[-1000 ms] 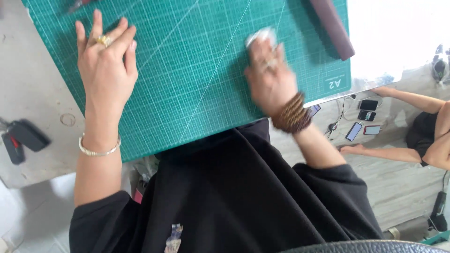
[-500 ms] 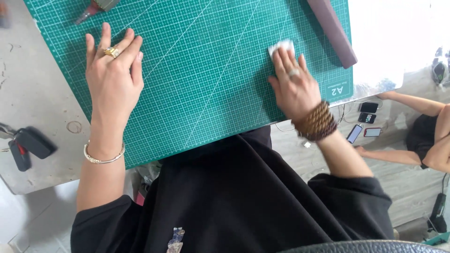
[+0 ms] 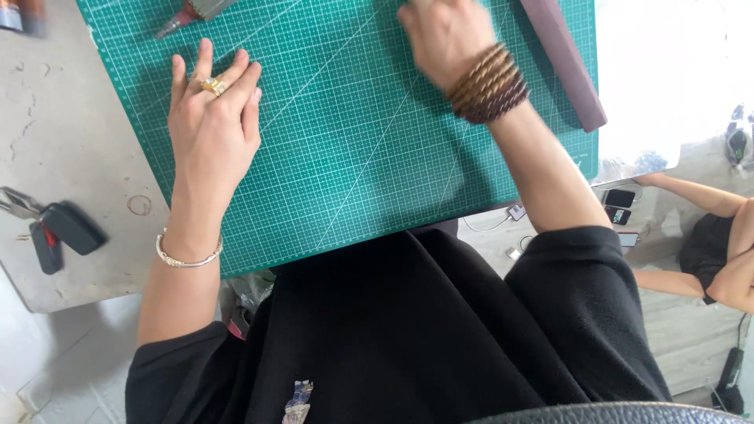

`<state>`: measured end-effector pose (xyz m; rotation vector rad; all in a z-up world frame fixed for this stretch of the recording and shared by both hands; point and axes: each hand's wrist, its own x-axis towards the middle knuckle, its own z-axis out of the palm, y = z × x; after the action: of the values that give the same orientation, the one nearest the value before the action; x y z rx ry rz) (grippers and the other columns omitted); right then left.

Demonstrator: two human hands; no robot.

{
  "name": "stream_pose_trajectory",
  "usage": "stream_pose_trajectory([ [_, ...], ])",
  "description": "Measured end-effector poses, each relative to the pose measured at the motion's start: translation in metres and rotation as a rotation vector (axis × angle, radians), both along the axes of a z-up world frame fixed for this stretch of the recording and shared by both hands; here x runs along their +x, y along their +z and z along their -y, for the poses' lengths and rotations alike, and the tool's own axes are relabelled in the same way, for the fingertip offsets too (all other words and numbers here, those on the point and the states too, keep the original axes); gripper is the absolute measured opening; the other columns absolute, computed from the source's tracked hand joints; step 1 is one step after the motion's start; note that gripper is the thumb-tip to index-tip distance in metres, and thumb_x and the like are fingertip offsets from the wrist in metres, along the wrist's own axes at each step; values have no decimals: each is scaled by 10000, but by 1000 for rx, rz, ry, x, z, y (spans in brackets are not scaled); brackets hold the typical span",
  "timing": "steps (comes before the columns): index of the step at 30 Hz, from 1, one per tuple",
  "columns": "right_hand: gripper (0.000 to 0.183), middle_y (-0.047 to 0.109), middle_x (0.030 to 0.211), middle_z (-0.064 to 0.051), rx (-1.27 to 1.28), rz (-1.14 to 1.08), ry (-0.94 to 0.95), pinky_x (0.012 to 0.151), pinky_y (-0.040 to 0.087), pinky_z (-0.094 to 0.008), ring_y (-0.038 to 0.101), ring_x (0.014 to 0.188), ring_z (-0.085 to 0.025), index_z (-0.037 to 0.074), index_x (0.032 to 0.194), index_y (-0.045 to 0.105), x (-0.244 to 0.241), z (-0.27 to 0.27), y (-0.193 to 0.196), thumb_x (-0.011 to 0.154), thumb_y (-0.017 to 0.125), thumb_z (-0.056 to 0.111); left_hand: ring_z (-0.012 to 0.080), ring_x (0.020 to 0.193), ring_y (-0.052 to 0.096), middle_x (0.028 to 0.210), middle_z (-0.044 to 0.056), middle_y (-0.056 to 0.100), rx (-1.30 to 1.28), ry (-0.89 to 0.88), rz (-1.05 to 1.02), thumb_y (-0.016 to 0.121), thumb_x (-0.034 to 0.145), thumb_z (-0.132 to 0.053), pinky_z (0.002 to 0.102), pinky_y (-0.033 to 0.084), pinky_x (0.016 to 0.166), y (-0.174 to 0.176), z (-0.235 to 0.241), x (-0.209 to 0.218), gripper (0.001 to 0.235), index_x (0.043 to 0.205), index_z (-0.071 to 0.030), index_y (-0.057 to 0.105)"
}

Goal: Cleaning a motor armature using a cloth and a metal pick on a cutting mat, followed by wiping the work surface.

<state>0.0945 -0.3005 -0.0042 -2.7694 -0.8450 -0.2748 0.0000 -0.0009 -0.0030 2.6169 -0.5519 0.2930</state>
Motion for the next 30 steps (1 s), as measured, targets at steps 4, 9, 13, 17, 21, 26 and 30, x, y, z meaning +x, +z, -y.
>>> stream_pose_trajectory([
  [4,472,386,1395,-243,-131,-275,12,851,402,-431,461,1163,-350,-28,1378,350,-35,-12,22,967,511,142,464,1264,447,1249,195,650,1,7,-12,583,1005,-18,553,218,1089,4,0,1,239,1217,32,682],
  [9,546,458,1356,-227,-262,-31,-40,590,611,-473,535,1148,-474,-3,1399,301,-13,25,-3,990,609,185,442,1279,442,1230,190,659,8,18,-20,593,999,-29,523,208,1107,-1,-2,2,234,1208,22,685],
  [13,148,619,758,-112,-101,-77,-7,434,480,-415,580,608,-314,19,953,582,10,-6,-6,998,508,140,441,1276,442,1239,193,652,15,10,-18,604,995,-22,520,206,1107,0,-1,1,243,1222,30,673],
  [17,599,409,1397,-284,-225,-177,109,625,621,-402,509,1222,-455,-33,1418,193,-32,-60,3,1040,516,299,439,1269,448,1237,182,651,7,15,-24,608,981,-11,523,218,1098,2,-1,1,241,1209,26,676],
  [21,516,452,1391,-220,-73,-81,342,1111,331,-446,432,1307,-333,-68,1358,428,-62,-46,4,955,652,166,441,1257,459,1229,171,654,-10,29,-20,594,988,-33,531,225,1090,2,-3,2,239,1204,22,681],
  [26,504,468,1376,-254,-144,-119,141,1001,449,-509,483,1231,-444,-37,1400,353,-19,-17,8,960,587,38,427,1243,469,1208,159,665,-33,14,-1,593,987,-26,541,245,1082,1,-4,3,221,1185,24,677],
  [30,353,582,1185,-224,-42,-70,210,767,548,-484,488,1128,-427,-50,1295,446,7,-47,0,975,548,59,410,1232,490,1179,177,682,-57,16,43,548,1018,-44,533,253,1075,-1,-7,7,222,1164,40,692],
])
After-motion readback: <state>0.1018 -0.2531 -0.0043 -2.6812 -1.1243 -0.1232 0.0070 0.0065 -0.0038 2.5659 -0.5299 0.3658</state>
